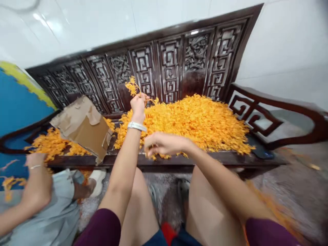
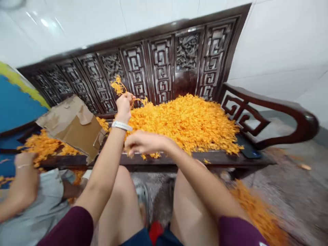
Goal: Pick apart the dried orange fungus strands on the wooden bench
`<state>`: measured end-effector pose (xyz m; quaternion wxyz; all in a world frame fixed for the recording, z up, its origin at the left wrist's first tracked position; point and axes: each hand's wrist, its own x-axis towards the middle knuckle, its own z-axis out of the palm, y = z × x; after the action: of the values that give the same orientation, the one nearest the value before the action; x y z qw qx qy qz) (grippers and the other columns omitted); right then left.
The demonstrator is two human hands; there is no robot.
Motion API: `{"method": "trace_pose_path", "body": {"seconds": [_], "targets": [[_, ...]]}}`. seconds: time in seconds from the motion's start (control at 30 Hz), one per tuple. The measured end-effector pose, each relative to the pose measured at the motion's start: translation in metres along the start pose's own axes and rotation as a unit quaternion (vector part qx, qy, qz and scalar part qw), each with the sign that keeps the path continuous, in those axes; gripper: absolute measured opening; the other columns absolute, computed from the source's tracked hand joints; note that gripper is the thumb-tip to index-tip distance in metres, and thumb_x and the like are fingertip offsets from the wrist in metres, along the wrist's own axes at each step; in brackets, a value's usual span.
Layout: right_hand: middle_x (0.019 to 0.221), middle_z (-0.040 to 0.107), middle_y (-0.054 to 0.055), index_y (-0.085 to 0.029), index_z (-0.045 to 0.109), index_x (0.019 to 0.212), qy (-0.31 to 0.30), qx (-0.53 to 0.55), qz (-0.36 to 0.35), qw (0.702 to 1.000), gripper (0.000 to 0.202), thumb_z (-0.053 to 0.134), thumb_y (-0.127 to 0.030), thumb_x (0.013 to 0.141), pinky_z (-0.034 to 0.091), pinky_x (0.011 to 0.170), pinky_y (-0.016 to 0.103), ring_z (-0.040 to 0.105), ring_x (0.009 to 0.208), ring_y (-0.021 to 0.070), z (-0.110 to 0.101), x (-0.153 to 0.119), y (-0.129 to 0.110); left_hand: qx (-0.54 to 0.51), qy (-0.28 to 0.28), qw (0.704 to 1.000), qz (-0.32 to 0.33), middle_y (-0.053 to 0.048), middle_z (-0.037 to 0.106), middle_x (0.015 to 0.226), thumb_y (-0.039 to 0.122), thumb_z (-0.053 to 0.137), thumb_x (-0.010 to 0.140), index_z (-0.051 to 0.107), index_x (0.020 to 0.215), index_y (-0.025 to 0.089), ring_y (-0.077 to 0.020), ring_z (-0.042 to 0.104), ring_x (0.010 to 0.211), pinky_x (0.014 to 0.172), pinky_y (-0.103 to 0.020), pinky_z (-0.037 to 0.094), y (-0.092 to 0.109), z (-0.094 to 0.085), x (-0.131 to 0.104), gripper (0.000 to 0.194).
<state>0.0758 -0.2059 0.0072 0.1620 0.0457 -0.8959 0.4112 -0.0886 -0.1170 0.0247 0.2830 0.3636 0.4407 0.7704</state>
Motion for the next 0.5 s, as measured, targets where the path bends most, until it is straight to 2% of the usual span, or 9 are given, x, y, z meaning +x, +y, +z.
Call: {"method": "trace_pose_path", "body": {"seconds": [0.03, 0.1, 0.17, 0.2, 0.27, 0.3, 0.37, 0.4, 0.5], "targets": [[0.086, 0.070, 0.003, -0.019, 0.071, 0.084, 0.028, 0.058, -0.001, 0.998, 0.009, 0.069, -0.021, 0.093, 0.050, 0.081, 0.033, 0.063, 0.082, 0.0159, 0.001, 0.000, -0.003, 0.014, 0.000, 1.000, 0.016, -0.001, 0.069, 0.068, 0.019, 0.066, 0.096, 0.068, 0.070, 0.018, -0.0114, 0.062, 0.066, 0.072, -0.025, 0.047, 0.001, -0.007, 0.007, 0.025], [0.091, 0.071, 0.004, -0.020, 0.072, 0.093, 0.215, 0.188, 0.008, 0.958, 0.014, 0.071, -0.034, 0.094, 0.051, 0.077, 0.031, 0.062, 0.080, 0.0150, -0.007, -0.004, 0.002, 0.040, 0.010, 0.997, 0.059, -0.004, 0.075, 0.077, 0.023, 0.066, 0.097, 0.077, 0.088, 0.018, -0.0141, 0.068, 0.079, 0.085, -0.028, 0.050, -0.004, -0.020, 0.013, 0.015], [0.093, 0.069, 0.005, -0.021, 0.070, 0.099, 0.412, 0.324, 0.024, 0.851, 0.025, 0.066, -0.045, 0.096, 0.051, 0.069, 0.028, 0.058, 0.076, 0.0141, -0.025, -0.011, 0.022, 0.091, 0.027, 0.989, 0.109, -0.008, 0.079, 0.090, 0.029, 0.065, 0.098, 0.080, 0.101, 0.020, -0.0178, 0.070, 0.095, 0.097, -0.033, 0.050, -0.019, -0.034, 0.011, 0.018], [0.090, 0.067, 0.006, -0.020, 0.069, 0.100, 0.472, 0.386, 0.042, 0.791, 0.028, 0.061, -0.047, 0.097, 0.050, 0.065, 0.027, 0.056, 0.072, 0.0137, -0.033, -0.015, 0.035, 0.139, 0.042, 0.980, 0.133, -0.010, 0.080, 0.096, 0.032, 0.065, 0.099, 0.081, 0.102, 0.020, -0.0205, 0.070, 0.103, 0.102, -0.037, 0.048, -0.029, -0.039, 0.008, 0.020], [0.083, 0.064, 0.006, -0.018, 0.067, 0.100, 0.521, 0.478, 0.112, 0.698, 0.031, 0.055, -0.046, 0.099, 0.048, 0.056, 0.025, 0.050, 0.064, 0.0129, -0.044, -0.021, 0.064, 0.270, 0.074, 0.944, 0.173, -0.013, 0.079, 0.106, 0.036, 0.066, 0.098, 0.083, 0.099, 0.021, -0.0273, 0.065, 0.119, 0.111, -0.047, 0.041, -0.047, -0.048, -0.001, 0.022], [0.081, 0.062, 0.005, -0.017, 0.066, 0.101, 0.523, 0.502, 0.156, 0.671, 0.028, 0.055, -0.042, 0.098, 0.045, 0.053, 0.024, 0.048, 0.061, 0.0123, -0.045, -0.023, 0.077, 0.336, 0.081, 0.918, 0.192, -0.014, 0.078, 0.109, 0.035, 0.068, 0.097, 0.084, 0.099, 0.022, -0.0305, 0.061, 0.125, 0.115, -0.052, 0.036, -0.055, -0.051, -0.005, 0.021], [0.080, 0.062, 0.004, -0.017, 0.065, 0.103, 0.512, 0.500, 0.217, 0.664, 0.020, 0.060, -0.033, 0.093, 0.043, 0.050, 0.023, 0.048, 0.059, 0.0116, -0.040, -0.023, 0.099, 0.436, 0.060, 0.868, 0.228, -0.014, 0.078, 0.112, 0.028, 0.068, 0.095, 0.084, 0.108, 0.025, -0.0346, 0.055, 0.133, 0.117, -0.059, 0.026, -0.068, -0.054, -0.012, 0.021], [0.083, 0.064, 0.004, -0.018, 0.064, 0.105, 0.508, 0.478, 0.226, 0.680, 0.019, 0.064, -0.028, 0.089, 0.043, 0.050, 0.023, 0.050, 0.060, 0.0119, -0.035, -0.023, 0.107, 0.467, 0.035, 0.849, 0.245, -0.013, 0.078, 0.111, 0.024, 0.067, 0.095, 0.083, 0.115, 0.027, -0.0353, 0.053, 0.136, 0.118, -0.061, 0.023, -0.073, -0.054, -0.015, 0.026], [0.095, 0.068, 0.003, -0.024, 0.059, 0.115, 0.491, 0.401, 0.206, 0.745, 0.044, 0.076, -0.020, 0.075, 0.048, 0.054, 0.026, 0.059, 0.069, 0.0150, -0.022, -0.018, 0.121, 0.519, -0.040, 0.805, 0.284, -0.011, 0.080, 0.103, 0.020, 0.060, 0.098, 0.078, 0.128, 0.032, -0.0362, 0.049, 0.141, 0.117, -0.064, 0.016, -0.087, -0.052, -0.022, 0.037]]}}
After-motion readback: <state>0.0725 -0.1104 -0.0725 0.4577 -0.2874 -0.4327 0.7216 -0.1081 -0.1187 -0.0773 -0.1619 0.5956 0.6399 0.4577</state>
